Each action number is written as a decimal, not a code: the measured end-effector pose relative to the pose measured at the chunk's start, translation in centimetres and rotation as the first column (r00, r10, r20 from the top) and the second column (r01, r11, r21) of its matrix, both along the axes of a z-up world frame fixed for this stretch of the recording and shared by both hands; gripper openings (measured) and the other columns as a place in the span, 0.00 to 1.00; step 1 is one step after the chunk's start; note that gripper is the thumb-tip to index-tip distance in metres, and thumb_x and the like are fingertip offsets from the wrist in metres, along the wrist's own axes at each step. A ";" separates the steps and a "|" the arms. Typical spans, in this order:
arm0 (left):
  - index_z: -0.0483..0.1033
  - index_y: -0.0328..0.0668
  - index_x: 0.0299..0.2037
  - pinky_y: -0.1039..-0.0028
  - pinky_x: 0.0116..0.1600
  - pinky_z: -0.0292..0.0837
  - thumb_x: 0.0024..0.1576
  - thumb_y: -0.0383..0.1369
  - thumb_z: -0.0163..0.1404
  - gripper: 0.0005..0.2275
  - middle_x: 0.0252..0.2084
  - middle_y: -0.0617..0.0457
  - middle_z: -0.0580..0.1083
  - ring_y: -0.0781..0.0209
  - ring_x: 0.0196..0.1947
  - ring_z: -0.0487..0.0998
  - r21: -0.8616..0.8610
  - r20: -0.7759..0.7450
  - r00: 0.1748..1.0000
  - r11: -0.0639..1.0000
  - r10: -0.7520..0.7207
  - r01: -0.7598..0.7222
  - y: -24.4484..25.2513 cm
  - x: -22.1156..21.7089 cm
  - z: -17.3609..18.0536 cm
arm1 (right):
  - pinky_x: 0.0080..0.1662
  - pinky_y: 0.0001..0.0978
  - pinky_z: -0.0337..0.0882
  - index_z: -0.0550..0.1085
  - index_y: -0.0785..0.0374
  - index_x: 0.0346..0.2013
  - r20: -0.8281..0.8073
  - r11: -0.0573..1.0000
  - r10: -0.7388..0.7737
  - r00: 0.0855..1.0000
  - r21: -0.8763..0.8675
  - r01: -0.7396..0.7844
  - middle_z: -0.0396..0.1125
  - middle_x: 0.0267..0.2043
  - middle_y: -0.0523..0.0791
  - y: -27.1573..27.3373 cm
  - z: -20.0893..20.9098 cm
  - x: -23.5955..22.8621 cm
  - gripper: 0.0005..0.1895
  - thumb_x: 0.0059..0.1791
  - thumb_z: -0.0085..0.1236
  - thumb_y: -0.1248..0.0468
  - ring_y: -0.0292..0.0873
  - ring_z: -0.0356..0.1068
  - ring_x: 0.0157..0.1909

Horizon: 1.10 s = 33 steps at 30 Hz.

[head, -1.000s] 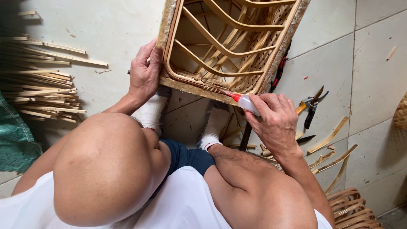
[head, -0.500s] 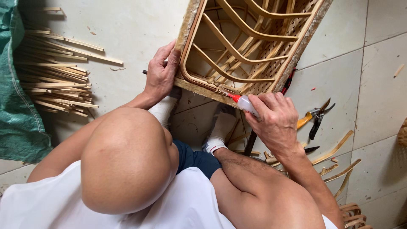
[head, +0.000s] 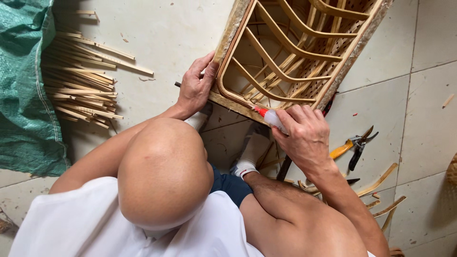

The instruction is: The person assembles a rectangular woven basket by inserting thin wooden strips into a frame, tapping them with a hammer, applying glue to the joints, and trimming excess material with pliers.

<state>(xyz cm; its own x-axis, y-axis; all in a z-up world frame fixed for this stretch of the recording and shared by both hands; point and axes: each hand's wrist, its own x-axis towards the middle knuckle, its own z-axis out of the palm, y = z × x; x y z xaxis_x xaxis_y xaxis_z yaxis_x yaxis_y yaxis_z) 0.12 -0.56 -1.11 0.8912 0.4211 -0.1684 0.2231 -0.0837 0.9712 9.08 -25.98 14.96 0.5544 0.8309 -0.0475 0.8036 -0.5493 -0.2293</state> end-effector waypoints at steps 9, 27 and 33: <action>0.74 0.32 0.51 0.70 0.33 0.68 0.74 0.47 0.34 0.23 0.29 0.50 0.70 0.64 0.29 0.69 0.179 -0.117 0.992 0.982 -0.039 0.060 1.1 -0.6 -1.7 | 0.45 0.36 0.74 0.77 0.65 0.48 -0.367 0.735 -0.543 0.755 0.227 0.639 0.71 0.43 0.47 -9.0 -1.3 -0.2 0.16 0.46 0.69 0.65 0.43 0.72 0.41; 0.63 0.32 0.69 0.63 0.56 0.70 0.66 0.56 0.38 0.33 0.56 0.37 0.73 0.49 0.55 0.74 0.236 -0.105 0.971 0.943 -0.216 0.235 1.9 -1.3 1.0 | 0.46 0.28 0.76 0.70 0.66 0.48 -0.621 -0.204 -0.774 0.122 0.427 0.881 0.74 0.44 0.44 -34.8 -31.6 14.6 0.23 0.44 0.73 0.66 0.37 0.75 0.45; 0.50 0.34 0.75 0.55 0.57 0.68 0.58 0.50 0.49 0.39 0.57 0.26 0.70 0.35 0.56 0.72 0.542 -0.151 0.901 0.729 -0.406 0.419 1.6 -2.0 4.2 | 0.53 0.29 0.73 0.65 0.68 0.54 -0.639 -0.209 -0.753 0.157 0.458 0.864 0.71 0.50 0.48 -31.9 -29.9 12.5 0.28 0.47 0.71 0.65 0.39 0.73 0.51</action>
<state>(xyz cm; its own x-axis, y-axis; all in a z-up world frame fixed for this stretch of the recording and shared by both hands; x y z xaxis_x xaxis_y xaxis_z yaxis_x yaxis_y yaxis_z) -1.86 1.08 3.08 0.9982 0.0379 -0.0458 0.0593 -0.6872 0.7241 21.54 -57.89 -14.92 0.8275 -0.5615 -0.0030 -0.2390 -0.3474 -0.9067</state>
